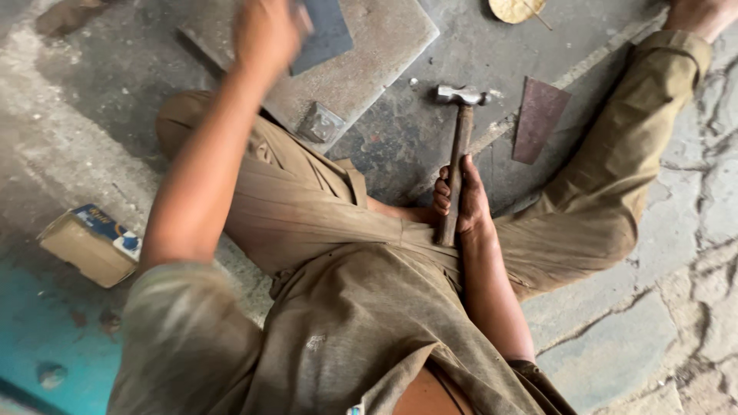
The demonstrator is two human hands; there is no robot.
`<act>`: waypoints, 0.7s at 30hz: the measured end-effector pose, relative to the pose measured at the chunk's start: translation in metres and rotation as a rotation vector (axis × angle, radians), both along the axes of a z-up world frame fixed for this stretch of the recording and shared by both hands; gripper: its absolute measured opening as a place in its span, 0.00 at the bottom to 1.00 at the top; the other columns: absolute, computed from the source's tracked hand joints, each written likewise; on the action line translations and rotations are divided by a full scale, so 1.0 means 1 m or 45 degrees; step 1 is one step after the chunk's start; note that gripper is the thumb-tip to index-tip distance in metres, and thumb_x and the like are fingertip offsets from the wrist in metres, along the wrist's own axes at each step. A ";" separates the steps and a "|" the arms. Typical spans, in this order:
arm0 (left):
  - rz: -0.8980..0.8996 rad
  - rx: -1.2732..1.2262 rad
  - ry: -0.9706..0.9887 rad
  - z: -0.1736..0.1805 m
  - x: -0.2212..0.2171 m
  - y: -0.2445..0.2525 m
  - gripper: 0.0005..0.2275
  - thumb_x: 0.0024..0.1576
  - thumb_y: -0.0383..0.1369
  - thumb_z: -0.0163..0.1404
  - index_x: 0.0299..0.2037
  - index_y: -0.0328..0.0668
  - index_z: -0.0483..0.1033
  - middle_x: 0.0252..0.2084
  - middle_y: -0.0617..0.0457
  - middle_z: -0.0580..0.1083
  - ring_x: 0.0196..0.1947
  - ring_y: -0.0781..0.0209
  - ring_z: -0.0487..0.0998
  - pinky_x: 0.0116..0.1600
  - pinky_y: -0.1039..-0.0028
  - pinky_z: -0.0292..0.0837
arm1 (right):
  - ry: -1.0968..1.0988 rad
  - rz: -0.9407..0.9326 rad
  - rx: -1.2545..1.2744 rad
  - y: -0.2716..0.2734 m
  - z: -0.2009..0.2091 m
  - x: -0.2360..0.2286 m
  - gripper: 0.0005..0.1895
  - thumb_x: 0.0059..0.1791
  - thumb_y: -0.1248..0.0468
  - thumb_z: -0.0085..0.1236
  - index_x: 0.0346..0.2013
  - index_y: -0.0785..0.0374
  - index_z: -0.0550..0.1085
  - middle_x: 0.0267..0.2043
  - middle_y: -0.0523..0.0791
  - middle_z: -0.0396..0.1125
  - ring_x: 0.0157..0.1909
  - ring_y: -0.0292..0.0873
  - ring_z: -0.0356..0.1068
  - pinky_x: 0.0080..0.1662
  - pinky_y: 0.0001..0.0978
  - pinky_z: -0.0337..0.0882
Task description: The person sits on the floor and uses a hammer to strike a small metal piece placed on a metal block. They repeatedly adjust the metal piece and the block, occasionally picking up and inspecting the metal piece before continuing to hammer it.
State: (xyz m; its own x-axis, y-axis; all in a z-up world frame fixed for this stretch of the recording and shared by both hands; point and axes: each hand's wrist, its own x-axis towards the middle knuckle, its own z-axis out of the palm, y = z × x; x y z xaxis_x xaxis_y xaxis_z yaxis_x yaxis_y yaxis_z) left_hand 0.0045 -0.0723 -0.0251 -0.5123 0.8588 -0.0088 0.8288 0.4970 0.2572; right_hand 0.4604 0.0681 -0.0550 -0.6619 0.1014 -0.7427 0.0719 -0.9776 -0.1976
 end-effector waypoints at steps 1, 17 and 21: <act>-0.105 0.007 0.036 0.007 0.020 -0.011 0.23 0.54 0.36 0.63 0.55 0.25 0.73 0.54 0.32 0.73 0.46 0.42 0.78 0.49 0.59 0.77 | 0.007 -0.002 -0.009 -0.001 -0.002 -0.003 0.30 0.56 0.34 0.44 0.39 0.60 0.69 0.23 0.43 0.59 0.19 0.40 0.58 0.22 0.32 0.60; -0.660 -0.514 0.031 -0.003 0.090 -0.058 0.20 0.54 0.22 0.59 0.58 0.26 0.74 0.60 0.37 0.70 0.56 0.50 0.73 0.62 0.65 0.76 | 0.081 -0.051 0.067 -0.017 0.019 0.002 0.24 0.57 0.44 0.51 0.54 0.61 0.69 0.28 0.45 0.61 0.24 0.39 0.60 0.25 0.30 0.62; -0.540 -0.515 -0.098 0.009 0.086 -0.059 0.30 0.44 0.41 0.68 0.52 0.26 0.75 0.57 0.36 0.70 0.59 0.43 0.70 0.66 0.59 0.71 | -0.158 0.106 0.306 -0.017 0.035 -0.001 0.18 0.55 0.48 0.54 0.46 0.58 0.68 0.23 0.42 0.60 0.19 0.39 0.59 0.20 0.31 0.61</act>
